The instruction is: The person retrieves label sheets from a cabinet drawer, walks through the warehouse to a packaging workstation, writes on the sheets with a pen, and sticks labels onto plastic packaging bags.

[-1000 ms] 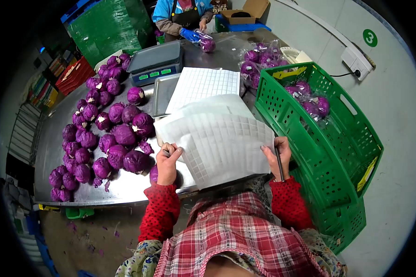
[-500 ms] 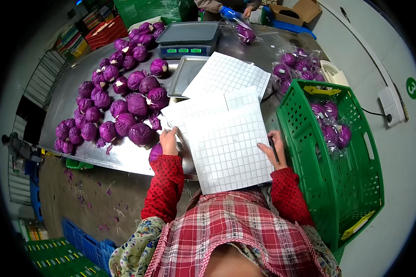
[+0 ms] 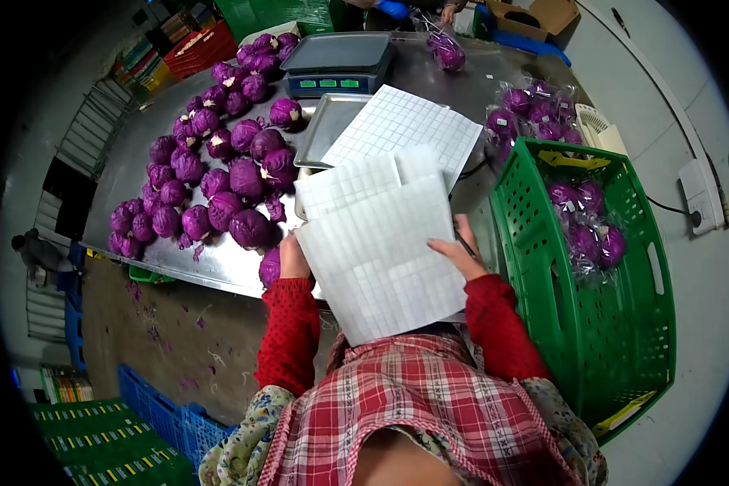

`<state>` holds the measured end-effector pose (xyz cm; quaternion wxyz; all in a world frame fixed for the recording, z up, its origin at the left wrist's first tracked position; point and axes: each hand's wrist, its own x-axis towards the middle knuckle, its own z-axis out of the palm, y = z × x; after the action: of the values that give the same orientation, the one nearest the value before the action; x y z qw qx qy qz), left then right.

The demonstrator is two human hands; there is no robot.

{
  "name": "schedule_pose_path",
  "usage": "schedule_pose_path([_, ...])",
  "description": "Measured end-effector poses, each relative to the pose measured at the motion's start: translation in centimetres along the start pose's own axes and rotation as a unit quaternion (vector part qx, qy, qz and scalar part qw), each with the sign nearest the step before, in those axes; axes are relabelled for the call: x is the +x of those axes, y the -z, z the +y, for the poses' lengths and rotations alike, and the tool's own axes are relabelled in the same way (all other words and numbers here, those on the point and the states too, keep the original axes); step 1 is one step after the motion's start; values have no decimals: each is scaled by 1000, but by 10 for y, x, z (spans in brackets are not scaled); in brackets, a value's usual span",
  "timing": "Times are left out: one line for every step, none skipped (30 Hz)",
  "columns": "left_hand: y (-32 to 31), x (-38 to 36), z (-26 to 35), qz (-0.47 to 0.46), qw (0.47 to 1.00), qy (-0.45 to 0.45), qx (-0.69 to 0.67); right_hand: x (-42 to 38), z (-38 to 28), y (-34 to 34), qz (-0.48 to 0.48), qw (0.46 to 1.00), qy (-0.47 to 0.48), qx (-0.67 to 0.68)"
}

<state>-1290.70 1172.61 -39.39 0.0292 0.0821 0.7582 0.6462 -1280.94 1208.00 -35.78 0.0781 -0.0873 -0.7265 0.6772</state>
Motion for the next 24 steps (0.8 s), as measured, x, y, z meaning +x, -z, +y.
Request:
schedule_pose_path([-18,-6,17,70,959,128,-244,11,21,-10,-18,1000,5,-11])
schedule_pose_path([-22,-2,13,69,967,157,-188,16,27,-17,-22,999,20,-43])
schedule_pose_path([-29,-5,31,75,960,158,-218,19,28,-23,-15,999,47,-12])
schedule_pose_path([-32,-8,49,82,952,159,-250,22,28,-29,-8,997,73,18])
schedule_pose_path([-22,-9,43,77,952,164,-248,16,12,-30,-11,997,70,17])
schedule_pose_path([-18,-14,51,81,950,166,-251,4,-22,-25,4,996,82,20])
schedule_pose_path([-13,-20,71,74,940,84,-321,-4,-51,-19,19,995,96,21])
schedule_pose_path([-9,-24,97,65,920,-1,-387,-10,-66,-9,38,993,106,44])
schedule_pose_path([-2,-21,118,48,909,-33,-414,-16,-93,-2,38,991,103,74])
schedule_pose_path([4,-17,138,28,895,-63,-441,-22,-109,3,39,989,97,104])
schedule_pose_path([17,-9,130,-5,969,-150,-195,-21,-103,8,40,990,93,103])
schedule_pose_path([19,6,102,-36,936,-37,-348,-14,-92,13,30,992,89,80])
schedule_pose_path([20,21,74,-31,864,80,-495,-7,-79,13,19,994,87,57])
schedule_pose_path([12,23,81,-65,964,-38,-253,-2,-65,8,19,994,92,57])
schedule_pose_path([4,25,88,-37,987,-159,-2,0,-50,3,28,991,111,68])
schedule_pose_path([1,25,80,-16,979,-193,59,-4,-48,-3,35,988,125,79])
schedule_pose_path([1,21,73,-31,988,-145,-33,-10,-48,-4,43,986,124,102])
schedule_pose_path([6,25,56,-53,963,-29,-264,-16,-51,-2,42,987,117,99])
schedule_pose_path([7,16,58,-60,903,47,-424,-22,-57,-1,52,984,100,136])
schedule_pose_path([0,0,96,-15,915,106,-389,-29,-59,0,65,979,83,173])
schedule_pose_path([-6,-8,109,-18,959,17,-282,-29,-46,8,50,990,75,107])
schedule_pose_path([-6,-10,107,-55,948,38,-312,-32,-40,9,54,991,66,104])
schedule_pose_path([-11,-4,104,-55,965,11,-256,-33,-37,11,18,998,61,19])
schedule_pose_path([-15,-4,106,-34,967,43,-250,-30,-37,11,-19,996,63,-66])
